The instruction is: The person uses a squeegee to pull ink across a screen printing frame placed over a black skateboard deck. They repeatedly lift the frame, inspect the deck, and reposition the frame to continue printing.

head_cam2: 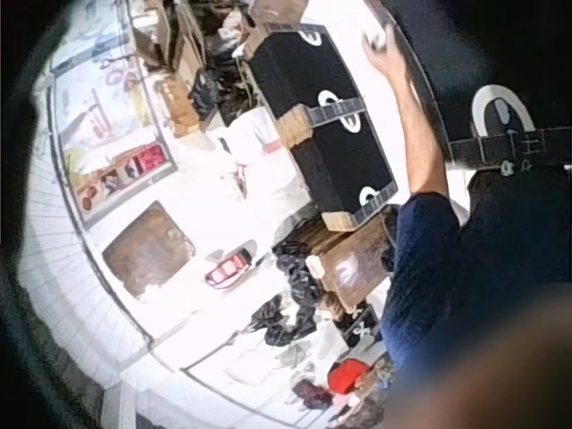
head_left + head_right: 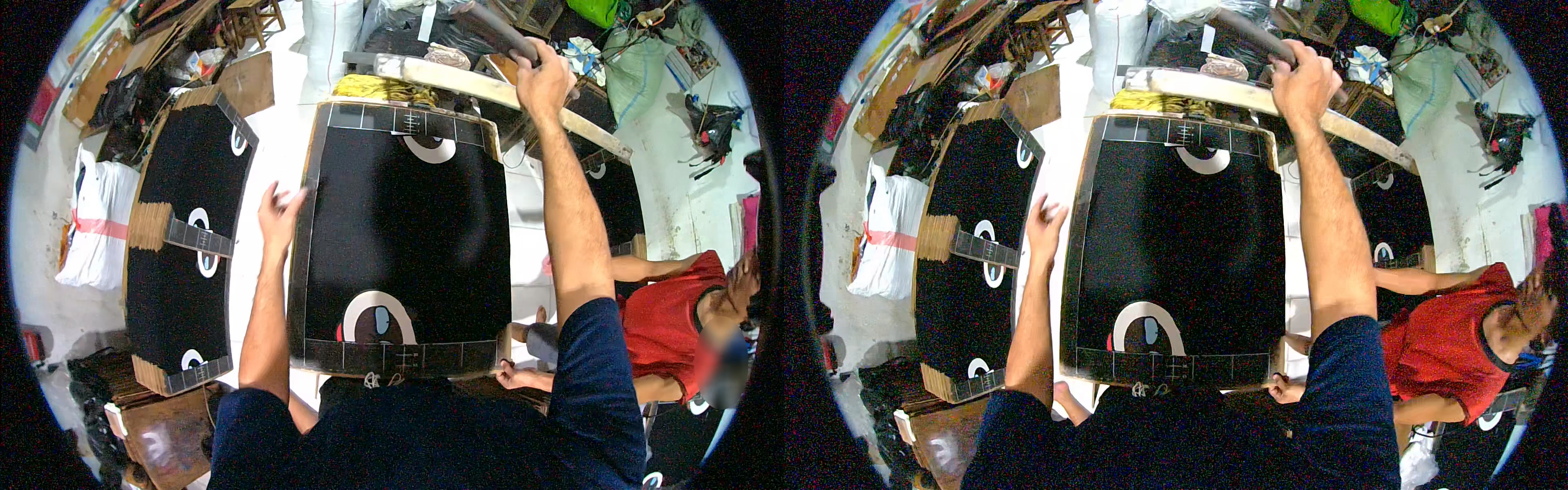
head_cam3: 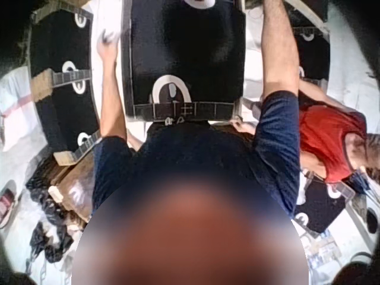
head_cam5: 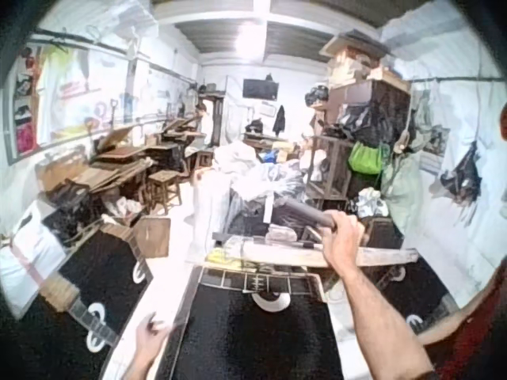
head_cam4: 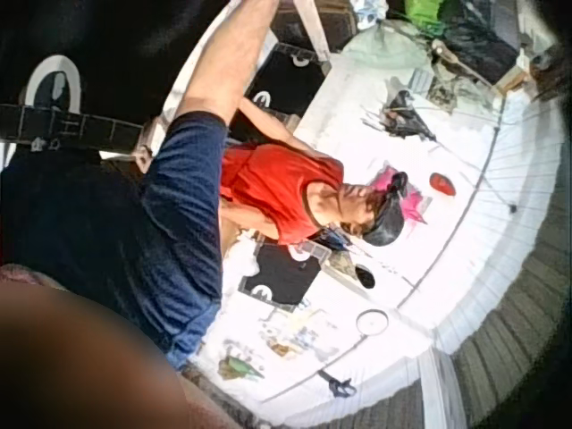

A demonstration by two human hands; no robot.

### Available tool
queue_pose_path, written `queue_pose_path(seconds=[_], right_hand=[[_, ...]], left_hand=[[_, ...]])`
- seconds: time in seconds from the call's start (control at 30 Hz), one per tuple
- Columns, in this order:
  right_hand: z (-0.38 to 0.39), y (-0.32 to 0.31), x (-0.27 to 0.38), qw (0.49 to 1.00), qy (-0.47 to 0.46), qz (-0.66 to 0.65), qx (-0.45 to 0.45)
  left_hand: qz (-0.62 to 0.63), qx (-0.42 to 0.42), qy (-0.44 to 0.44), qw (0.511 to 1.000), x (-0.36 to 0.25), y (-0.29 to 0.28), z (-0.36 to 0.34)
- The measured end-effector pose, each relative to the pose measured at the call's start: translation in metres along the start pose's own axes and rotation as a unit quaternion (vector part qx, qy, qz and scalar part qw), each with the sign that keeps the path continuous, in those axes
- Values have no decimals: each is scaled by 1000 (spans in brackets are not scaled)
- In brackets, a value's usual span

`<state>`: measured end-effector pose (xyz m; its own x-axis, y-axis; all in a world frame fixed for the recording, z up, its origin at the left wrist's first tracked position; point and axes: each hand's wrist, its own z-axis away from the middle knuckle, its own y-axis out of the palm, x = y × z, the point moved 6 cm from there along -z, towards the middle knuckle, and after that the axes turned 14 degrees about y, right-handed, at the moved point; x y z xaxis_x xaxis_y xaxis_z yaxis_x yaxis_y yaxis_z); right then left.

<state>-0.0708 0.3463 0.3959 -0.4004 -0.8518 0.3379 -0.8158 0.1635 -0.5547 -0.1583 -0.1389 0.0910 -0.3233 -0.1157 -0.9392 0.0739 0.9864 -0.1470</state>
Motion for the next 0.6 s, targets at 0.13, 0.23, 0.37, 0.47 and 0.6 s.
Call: queue_pose_path(seconds=[0.13, 0.23, 0.37, 0.47, 0.6], right_hand=[[-41, 16, -5, 998, 35, 40, 20], [-59, 21, -5, 999, 19, 33, 24], [-76, 24, -13, 995, 58, 54, 53], [-87, 26, -21, 991, 77, 101, 39], [-101, 36, -38, 991, 80, 95, 40]], left_hand=[[-185, -5, -222, 957, 202, -143, 179], [-357, 187, -391, 827, 258, -210, 390], [-314, 164, -457, 816, 233, -203, 571], [-281, 117, -437, 846, 214, -183, 604], [-268, 67, -412, 868, 203, -172, 600]])
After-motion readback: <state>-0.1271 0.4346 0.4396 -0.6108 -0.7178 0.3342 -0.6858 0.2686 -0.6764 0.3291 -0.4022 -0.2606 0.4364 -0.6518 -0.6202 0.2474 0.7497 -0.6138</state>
